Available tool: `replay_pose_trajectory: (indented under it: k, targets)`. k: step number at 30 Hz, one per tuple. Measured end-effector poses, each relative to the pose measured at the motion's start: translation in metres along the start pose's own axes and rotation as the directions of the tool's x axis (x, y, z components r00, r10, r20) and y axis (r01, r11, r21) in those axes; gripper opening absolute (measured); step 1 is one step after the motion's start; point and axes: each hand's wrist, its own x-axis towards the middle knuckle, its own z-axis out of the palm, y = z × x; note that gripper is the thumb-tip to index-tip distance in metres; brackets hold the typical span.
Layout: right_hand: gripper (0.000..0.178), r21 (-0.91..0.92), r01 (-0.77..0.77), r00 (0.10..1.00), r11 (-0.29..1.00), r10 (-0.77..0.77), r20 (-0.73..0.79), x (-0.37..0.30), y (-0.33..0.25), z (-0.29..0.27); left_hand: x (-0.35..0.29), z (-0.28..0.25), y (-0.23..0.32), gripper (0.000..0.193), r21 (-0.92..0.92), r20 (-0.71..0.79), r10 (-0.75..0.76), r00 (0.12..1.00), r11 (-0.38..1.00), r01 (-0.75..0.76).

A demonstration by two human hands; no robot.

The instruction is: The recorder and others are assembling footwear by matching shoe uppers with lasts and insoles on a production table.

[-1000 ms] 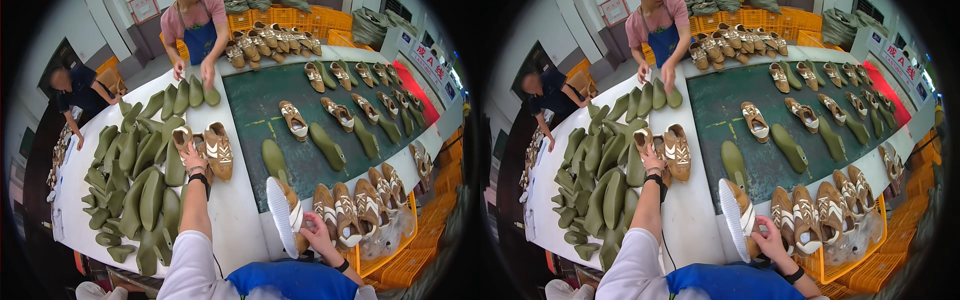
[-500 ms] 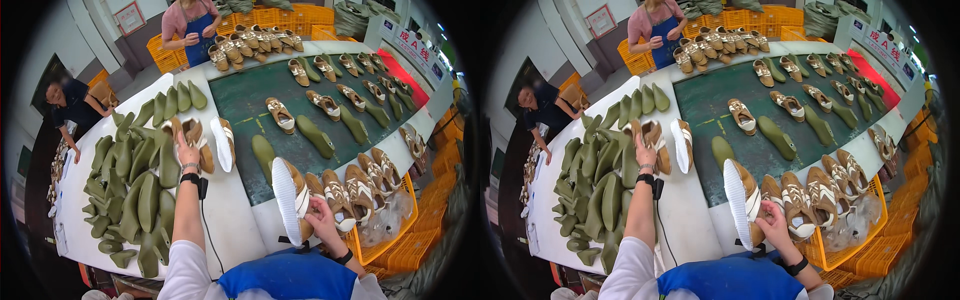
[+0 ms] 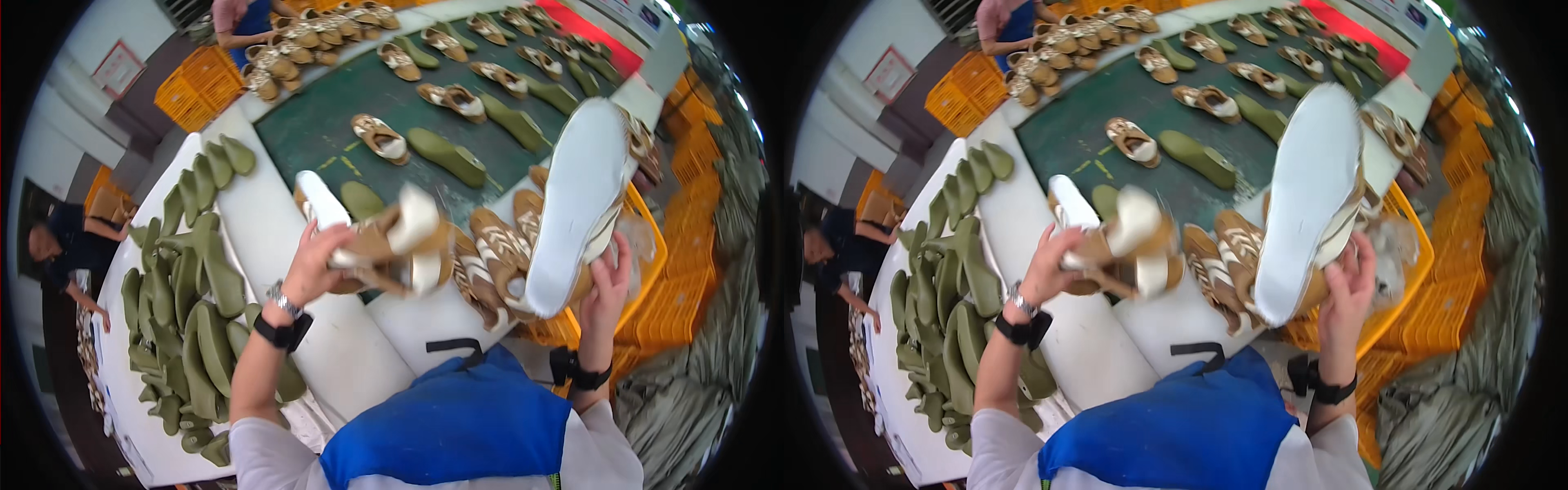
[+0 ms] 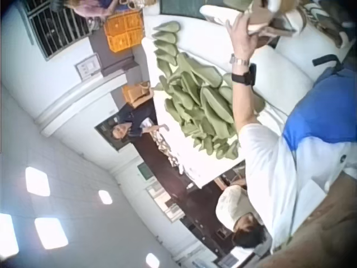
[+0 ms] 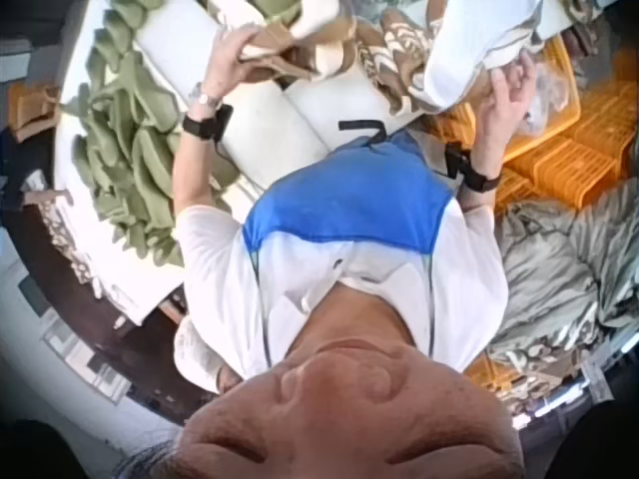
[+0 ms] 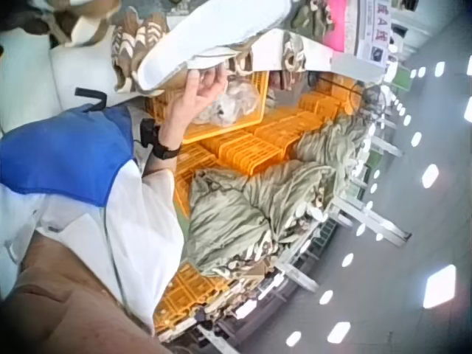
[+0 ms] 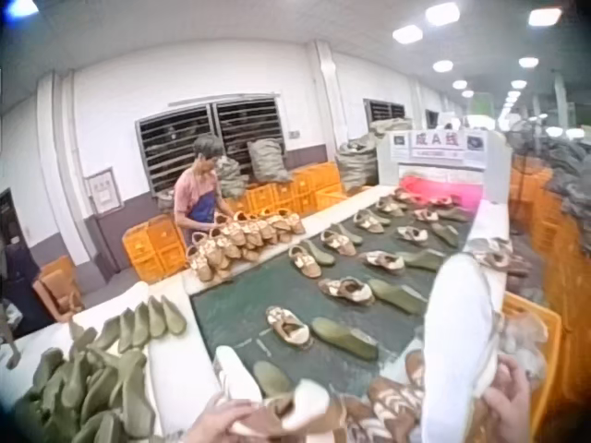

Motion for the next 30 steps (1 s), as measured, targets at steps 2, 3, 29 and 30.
replay_pose_trajectory:
  k: [2,3,29,30]
  targets:
    - [0.051,-0.009,0.038,0.998,0.999,-0.039,-0.040,0.003,-0.007,-0.013,-0.024,0.031,0.011,0.047,0.164,0.113,0.341,0.933,0.920,-0.356]
    - [0.050,-0.003,0.037,0.998,0.999,-0.038,-0.056,0.002,-0.011,-0.017,-0.030,0.043,0.021,0.039,0.121,0.163,0.498,0.852,0.846,-0.519]
    - [0.044,-0.002,-0.128,0.991,0.992,0.128,-0.032,-0.012,-0.013,-0.008,-0.009,0.203,-0.208,0.035,-0.880,0.012,-0.994,0.106,0.040,0.473]
    - [0.042,0.016,-0.133,0.991,0.991,0.133,-0.024,-0.012,-0.014,-0.005,-0.022,0.183,-0.213,0.034,-0.832,-0.023,-0.983,0.184,0.121,0.541]
